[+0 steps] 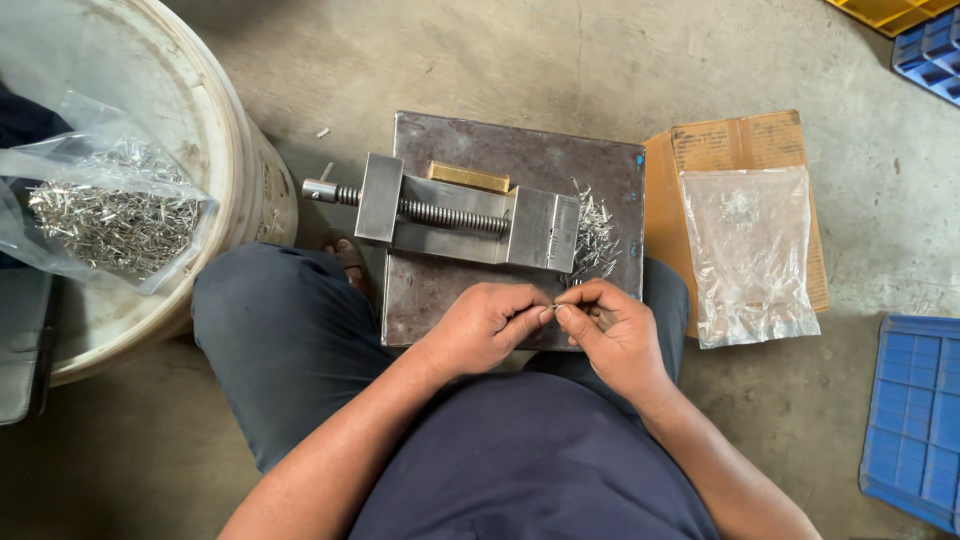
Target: The person sits on the floor and assembles small metal pins by hand. They pick up individual pins from a pile on a metal plate and insert them into a brass block held in a bench vise. The person repeats this process continuously, filling the block with pins.
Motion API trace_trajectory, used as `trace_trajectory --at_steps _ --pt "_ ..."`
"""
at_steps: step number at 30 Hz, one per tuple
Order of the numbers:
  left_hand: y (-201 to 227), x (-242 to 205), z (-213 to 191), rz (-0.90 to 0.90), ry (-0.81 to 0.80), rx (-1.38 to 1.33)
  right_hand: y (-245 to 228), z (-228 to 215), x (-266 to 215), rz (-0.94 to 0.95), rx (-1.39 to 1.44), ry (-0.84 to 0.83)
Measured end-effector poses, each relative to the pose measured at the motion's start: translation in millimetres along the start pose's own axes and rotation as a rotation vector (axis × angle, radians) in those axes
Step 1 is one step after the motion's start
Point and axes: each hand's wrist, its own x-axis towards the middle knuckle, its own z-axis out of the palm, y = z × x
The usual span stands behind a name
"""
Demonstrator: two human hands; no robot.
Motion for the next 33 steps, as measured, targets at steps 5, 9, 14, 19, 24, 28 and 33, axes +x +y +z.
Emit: trace_trajectory --at_steps 5,9,14,19,24,28,33 --pt "-1 -1 -2 0.004 -0.023 -0.029 -14 4 0 -0.258 -0.241 0.019" --pt "0 -2 -3 -0.014 -0.028 -0.066 -36 2 10 -0.484 -0.534 0.029" --pt "5 -1 -6 -0.063 -0.008 -0.091 -50 6 23 -0.586 -0.586 0.155" --pt "7 0 -7 -0.072 -0.002 -0.074 -48 7 39 -0.577 -0.572 0.2" --pt "6 0 -8 -0.072 -0.003 -0.083 -44 8 42 -0.615 -0.572 0.213" --pt "7 0 -8 -0.097 -0.014 -0.093 -43 8 44 -0.652 -0.598 0.22" --pt "7 1 -9 -0.091 -0.017 -0.077 -41 10 45 -0.662 -0.595 0.231"
